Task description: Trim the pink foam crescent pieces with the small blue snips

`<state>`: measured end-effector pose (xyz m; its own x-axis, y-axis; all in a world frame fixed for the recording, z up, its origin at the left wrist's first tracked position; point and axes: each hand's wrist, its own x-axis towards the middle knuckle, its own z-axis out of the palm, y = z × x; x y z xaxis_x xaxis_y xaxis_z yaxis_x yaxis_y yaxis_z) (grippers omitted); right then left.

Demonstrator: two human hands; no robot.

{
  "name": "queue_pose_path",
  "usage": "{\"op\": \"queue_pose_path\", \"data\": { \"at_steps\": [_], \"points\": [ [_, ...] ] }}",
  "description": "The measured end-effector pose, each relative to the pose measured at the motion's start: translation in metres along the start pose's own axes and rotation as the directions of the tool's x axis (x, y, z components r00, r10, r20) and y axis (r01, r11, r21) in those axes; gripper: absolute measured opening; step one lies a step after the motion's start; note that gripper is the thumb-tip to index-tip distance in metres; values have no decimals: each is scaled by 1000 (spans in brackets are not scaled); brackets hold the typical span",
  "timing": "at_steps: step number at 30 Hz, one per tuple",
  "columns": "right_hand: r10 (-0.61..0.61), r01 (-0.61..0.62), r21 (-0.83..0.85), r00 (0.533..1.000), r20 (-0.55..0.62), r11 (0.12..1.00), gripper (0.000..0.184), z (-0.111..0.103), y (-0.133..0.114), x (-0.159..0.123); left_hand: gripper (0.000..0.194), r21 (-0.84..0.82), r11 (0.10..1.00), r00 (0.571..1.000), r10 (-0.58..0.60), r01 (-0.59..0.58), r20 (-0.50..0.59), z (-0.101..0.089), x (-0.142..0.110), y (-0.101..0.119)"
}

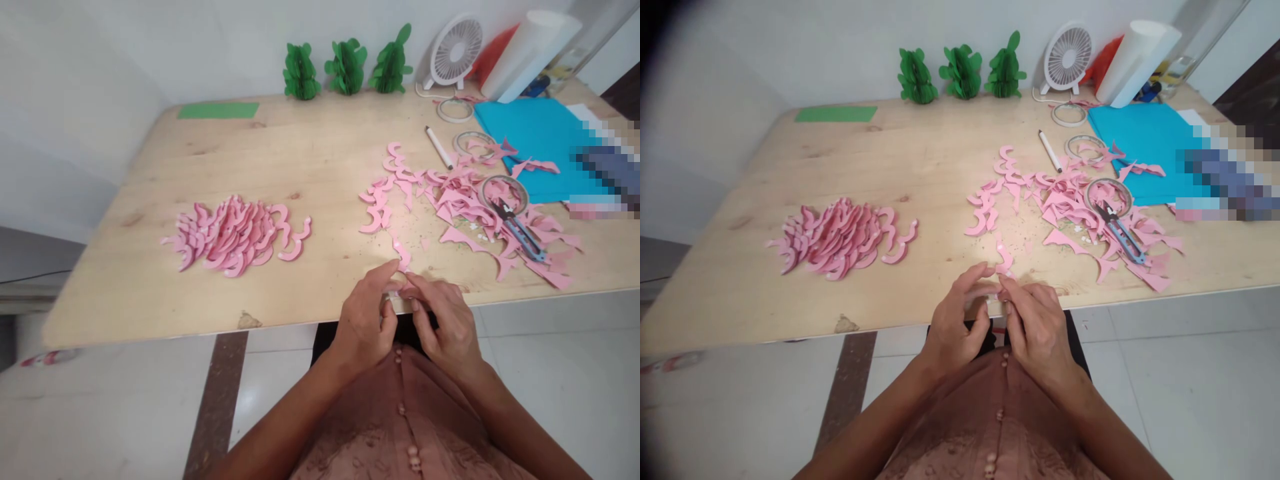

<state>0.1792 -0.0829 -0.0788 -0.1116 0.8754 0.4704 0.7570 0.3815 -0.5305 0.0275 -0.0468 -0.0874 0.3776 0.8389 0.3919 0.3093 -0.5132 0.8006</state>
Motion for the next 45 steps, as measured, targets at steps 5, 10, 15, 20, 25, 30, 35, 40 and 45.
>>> {"op": "queue_pose_path", "data": {
  "at_steps": [5, 10, 15, 20, 25, 30, 35, 40, 45],
  "points": [
    [11, -11, -12, 1000, 3, 1000, 52, 1, 0, 0, 62, 5, 1000, 1000, 2, -2, 2, 0, 0, 0],
    [43, -44, -11, 999, -4, 999, 49, -1, -1, 2, 63, -57, 998, 1000, -14, 14, 9, -1, 0, 1],
    [28, -28, 19, 999, 19, 999, 50, -3, -2, 2, 61, -93, 995, 999, -30, 29, -15, -2, 1, 2],
    [12, -12, 28, 1000, 16, 1000, 51, -2, -2, 2, 61, -100, 995, 1000, -28, 26, -13, -2, 2, 2],
    [44, -44, 2, 999, 8, 999, 48, -1, -3, 3, 61, -119, 992, 999, -39, 37, -18, -1, 1, 1],
    [4, -5, 17, 999, 36, 1000, 52, -3, -1, 4, 61, -93, 995, 998, -37, 33, -44, -1, 1, 2],
    [-73, 74, -11, 996, 51, 997, 58, -5, 4, 4, 60, -77, 997, 998, -34, 30, -49, 0, 1, 2],
    [-122, 127, -52, 989, 84, 991, 60, -6, 8, 7, 59, -78, 997, 999, -25, 22, -35, 0, 2, 1],
    [-156, 160, -34, 984, 90, 987, 61, -7, 11, 8, 59, -52, 998, 999, -37, 36, -29, -1, 2, 1]
  ]
}}
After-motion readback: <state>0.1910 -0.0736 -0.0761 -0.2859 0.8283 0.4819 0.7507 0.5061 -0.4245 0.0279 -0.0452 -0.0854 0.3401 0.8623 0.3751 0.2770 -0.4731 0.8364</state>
